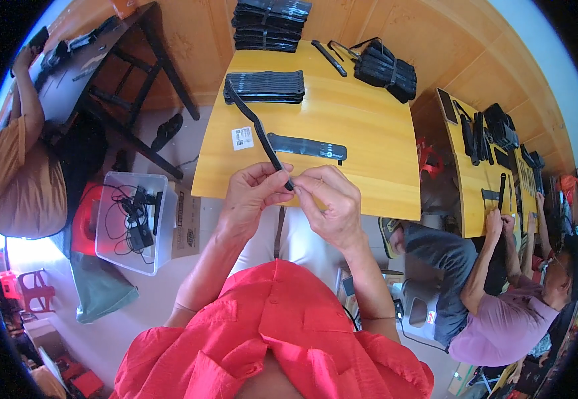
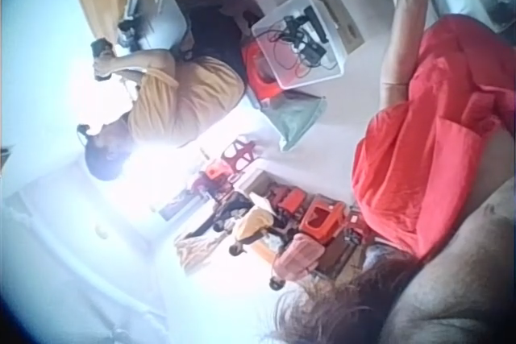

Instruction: The recorder is assembling, aligning, and folding black fabric straps using a guide board at a workbench.

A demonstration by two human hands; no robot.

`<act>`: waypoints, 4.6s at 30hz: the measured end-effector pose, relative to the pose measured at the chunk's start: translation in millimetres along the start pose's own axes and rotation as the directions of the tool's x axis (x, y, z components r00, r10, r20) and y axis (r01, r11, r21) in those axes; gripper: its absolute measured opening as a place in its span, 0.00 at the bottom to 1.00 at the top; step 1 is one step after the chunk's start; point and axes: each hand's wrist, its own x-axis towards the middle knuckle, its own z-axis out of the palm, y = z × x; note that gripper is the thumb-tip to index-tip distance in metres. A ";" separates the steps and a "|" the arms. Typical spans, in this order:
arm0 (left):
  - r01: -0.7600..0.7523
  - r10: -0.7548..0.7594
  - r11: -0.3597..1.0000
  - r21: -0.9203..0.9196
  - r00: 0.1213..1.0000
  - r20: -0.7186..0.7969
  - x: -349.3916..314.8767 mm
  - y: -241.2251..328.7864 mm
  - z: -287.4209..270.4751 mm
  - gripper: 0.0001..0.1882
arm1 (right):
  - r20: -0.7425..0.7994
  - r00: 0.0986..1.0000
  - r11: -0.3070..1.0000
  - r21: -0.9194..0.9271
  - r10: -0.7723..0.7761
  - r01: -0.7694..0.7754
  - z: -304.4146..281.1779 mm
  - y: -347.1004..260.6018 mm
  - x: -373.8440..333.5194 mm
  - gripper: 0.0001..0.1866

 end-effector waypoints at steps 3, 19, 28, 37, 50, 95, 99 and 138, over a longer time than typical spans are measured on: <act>-0.007 0.007 1.000 -0.002 1.000 0.000 1.2 -2.4 -0.7 0.12 | 0.011 1.000 1.000 -0.017 -0.008 0.008 0.4 -1.3 1.3 0.08; -0.073 0.073 0.996 0.060 0.997 0.006 2.1 -8.3 -2.1 0.13 | -0.040 0.997 0.987 -0.147 0.064 -0.070 14.8 -7.3 -0.7 0.07; -0.118 0.118 0.990 0.079 0.993 0.001 1.4 -11.7 -0.3 0.12 | -0.087 0.996 0.967 -0.253 -0.005 -0.017 19.2 -14.2 -6.7 0.06; -0.111 0.103 0.972 0.207 0.994 0.048 7.2 -13.3 -1.8 0.12 | -0.008 0.949 0.948 0.057 0.315 -0.314 19.7 12.3 -11.5 0.04; -0.202 0.096 0.346 0.916 0.979 0.180 -27.4 41.9 3.1 0.26 | 0.047 0.960 0.942 0.188 0.275 -0.279 10.1 -32.0 -10.0 0.02; 0.410 -0.422 0.906 0.108 0.895 0.142 -84.7 80.8 -110.8 0.12 | -0.122 0.481 0.465 0.538 0.868 -0.703 -105.1 97.4 -57.2 0.12; 0.393 -0.450 0.865 0.313 0.883 0.136 -108.6 76.0 -122.5 0.16 | 0.000 0.581 0.480 0.563 0.814 -0.673 -130.9 103.6 -58.9 0.13; -0.401 0.278 0.680 0.614 0.916 0.290 -2.4 -14.4 -39.8 0.17 | 0.400 0.849 0.905 0.098 0.345 -0.414 -79.2 5.8 -24.9 0.03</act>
